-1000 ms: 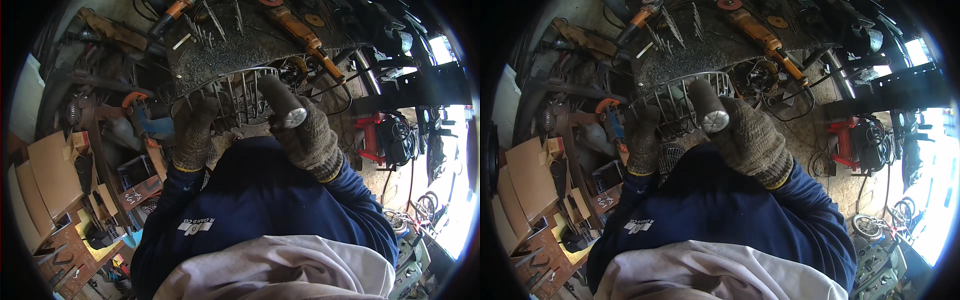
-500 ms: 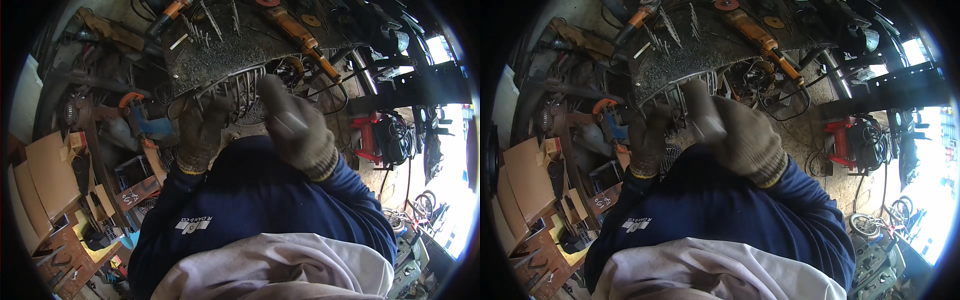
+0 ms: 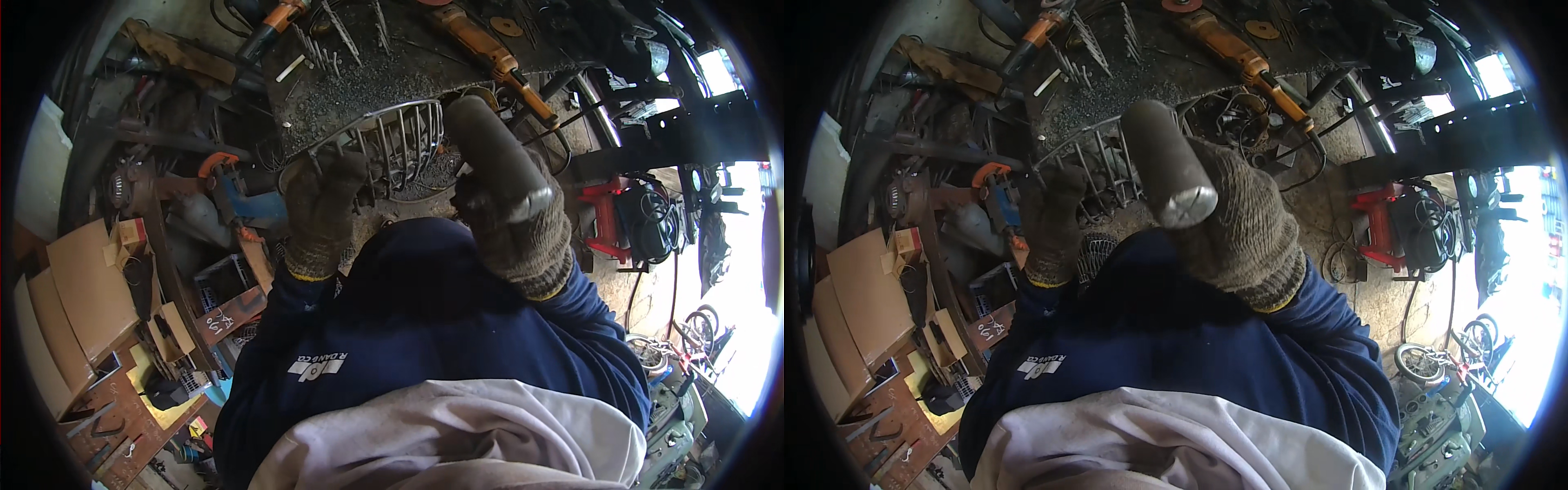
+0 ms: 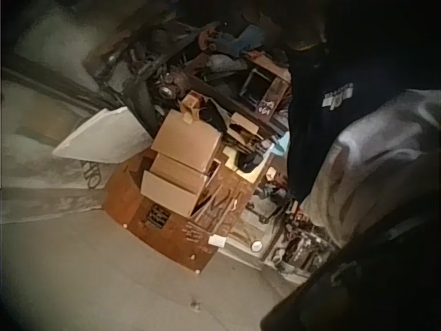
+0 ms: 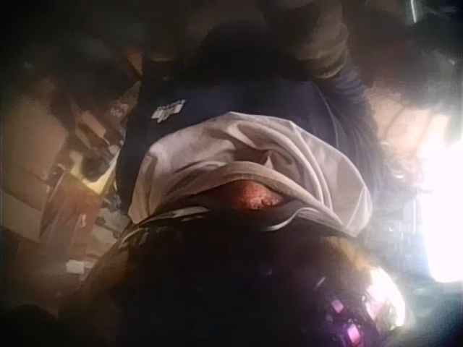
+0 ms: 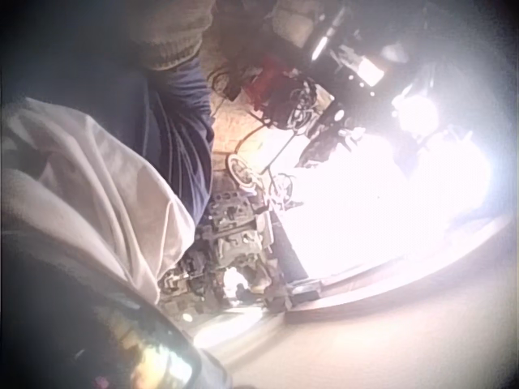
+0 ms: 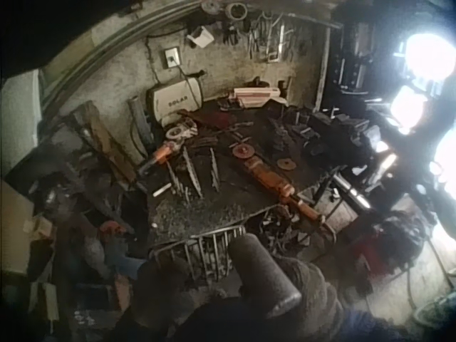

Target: The person uses an angle grinder to remove excess material from a metal cage and then uses a hammer to strike the metal frame.

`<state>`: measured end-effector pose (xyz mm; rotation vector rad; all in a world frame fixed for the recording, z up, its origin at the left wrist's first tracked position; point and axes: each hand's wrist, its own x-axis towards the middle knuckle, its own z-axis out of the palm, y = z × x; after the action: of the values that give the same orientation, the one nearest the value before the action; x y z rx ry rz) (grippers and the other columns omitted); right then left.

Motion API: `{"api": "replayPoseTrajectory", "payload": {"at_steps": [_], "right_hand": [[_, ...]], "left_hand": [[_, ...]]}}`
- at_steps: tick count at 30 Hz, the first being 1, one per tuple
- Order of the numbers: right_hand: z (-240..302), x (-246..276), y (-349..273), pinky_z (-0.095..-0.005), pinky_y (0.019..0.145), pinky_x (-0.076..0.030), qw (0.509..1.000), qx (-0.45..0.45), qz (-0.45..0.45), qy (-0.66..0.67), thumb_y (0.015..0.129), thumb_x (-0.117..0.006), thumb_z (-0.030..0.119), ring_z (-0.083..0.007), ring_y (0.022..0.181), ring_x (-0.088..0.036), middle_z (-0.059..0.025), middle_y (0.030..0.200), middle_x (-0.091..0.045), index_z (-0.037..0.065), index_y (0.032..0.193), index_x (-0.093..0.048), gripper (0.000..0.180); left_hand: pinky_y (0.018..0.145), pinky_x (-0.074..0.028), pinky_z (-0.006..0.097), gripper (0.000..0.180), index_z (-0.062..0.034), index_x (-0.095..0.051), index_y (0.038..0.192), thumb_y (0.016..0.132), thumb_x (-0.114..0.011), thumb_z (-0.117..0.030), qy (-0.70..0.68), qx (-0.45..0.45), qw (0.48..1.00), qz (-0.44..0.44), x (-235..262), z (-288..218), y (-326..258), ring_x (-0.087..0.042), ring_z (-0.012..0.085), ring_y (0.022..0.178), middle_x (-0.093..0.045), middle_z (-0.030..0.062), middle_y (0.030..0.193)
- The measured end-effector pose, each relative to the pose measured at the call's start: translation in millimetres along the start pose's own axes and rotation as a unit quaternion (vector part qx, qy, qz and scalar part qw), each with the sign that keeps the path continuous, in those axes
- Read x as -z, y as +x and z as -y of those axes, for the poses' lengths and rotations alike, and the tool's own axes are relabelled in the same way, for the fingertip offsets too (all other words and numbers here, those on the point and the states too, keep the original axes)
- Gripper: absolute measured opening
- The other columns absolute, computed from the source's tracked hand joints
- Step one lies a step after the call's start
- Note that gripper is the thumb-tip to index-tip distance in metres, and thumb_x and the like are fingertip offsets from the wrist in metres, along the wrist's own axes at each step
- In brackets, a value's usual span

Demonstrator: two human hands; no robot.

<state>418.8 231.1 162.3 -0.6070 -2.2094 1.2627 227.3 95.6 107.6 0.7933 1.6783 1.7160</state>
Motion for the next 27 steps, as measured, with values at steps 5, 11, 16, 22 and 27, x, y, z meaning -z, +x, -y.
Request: {"api": "replayPoseTrajectory", "payload": {"at_steps": [5, 11, 16, 22, 27], "right_hand": [[10.3, -12.9, 13.8, -0.0455, 0.071, -0.054, 0.968, -0.141, 0.087, -0.187, 0.092, -0.06, 0.037, -0.0384, 0.078, -0.067, -0.0193, 0.086, -0.066, 0.003, 0.118, -0.055, 0.043], [-45.2, -21.9, 10.4, -0.0411, 0.073, -0.056, 0.978, -0.204, 0.039, -0.018, 0.095, -0.056, 0.029, -0.0305, 0.085, -0.069, -0.0176, 0.097, -0.068, 0.001, 0.116, -0.056, 0.035], [-73.6, -11.8, 18.6, -0.03, 0.081, -0.057, 0.879, -0.141, -0.084, 0.449, 0.097, -0.056, 0.019, -0.0223, 0.104, -0.063, -0.0127, 0.117, -0.06, 0.003, 0.127, -0.05, 0.035], [-83.0, -1.3, 33.2, -0.0319, 0.093, -0.05, 0.984, 0.07, -0.136, 0.09, 0.095, -0.06, 0.01, -0.0222, 0.113, -0.061, -0.0119, 0.123, -0.062, 0.003, 0.134, -0.048, 0.042], [-85.2, -2.7, 36.0, -0.0317, 0.093, -0.049, 0.977, 0.138, -0.116, 0.11, 0.095, -0.06, 0.011, -0.0193, 0.112, -0.06, -0.0112, 0.122, -0.063, 0.003, 0.133, -0.051, 0.04]], "left_hand": [[0.071, -0.05, 0.032, 0.024, -0.0002, -0.064, 0.106, 0.094, -0.063, -0.021, 0.271, -0.188, 0.944, 0.017, -2.4, 3.4, -3.3, -0.063, 0.0186, 0.081, -0.065, 0.0108, 0.097], [0.066, -0.051, 0.029, 0.031, -0.0006, -0.064, 0.11, 0.09, -0.068, -0.024, 0.118, -0.052, 0.991, -0.037, 9.1, -5.4, -4.5, -0.063, 0.0143, 0.085, -0.065, 0.0102, 0.101], [0.067, -0.058, 0.032, 0.03, -0.0002, -0.06, 0.116, 0.091, -0.066, -0.015, -0.166, -0.057, 0.965, -0.193, 25.0, 20.2, 6.5, -0.067, 0.0219, 0.078, -0.067, 0.0101, 0.098], [0.071, -0.063, 0.039, 0.031, 0.0007, -0.059, 0.117, 0.09, -0.066, -0.013, -0.34, 0.046, 0.939, -0.022, 13.4, -4.0, 0.9, -0.07, 0.0262, 0.087, -0.068, 0.0158, 0.103], [0.07, -0.063, 0.039, 0.036, 0.0018, -0.059, 0.115, 0.088, -0.069, -0.02, -0.269, 0.033, 0.963, -0.002, 12.8, -10.3, 6.0, -0.071, 0.0265, 0.085, -0.069, 0.0161, 0.101]]}}
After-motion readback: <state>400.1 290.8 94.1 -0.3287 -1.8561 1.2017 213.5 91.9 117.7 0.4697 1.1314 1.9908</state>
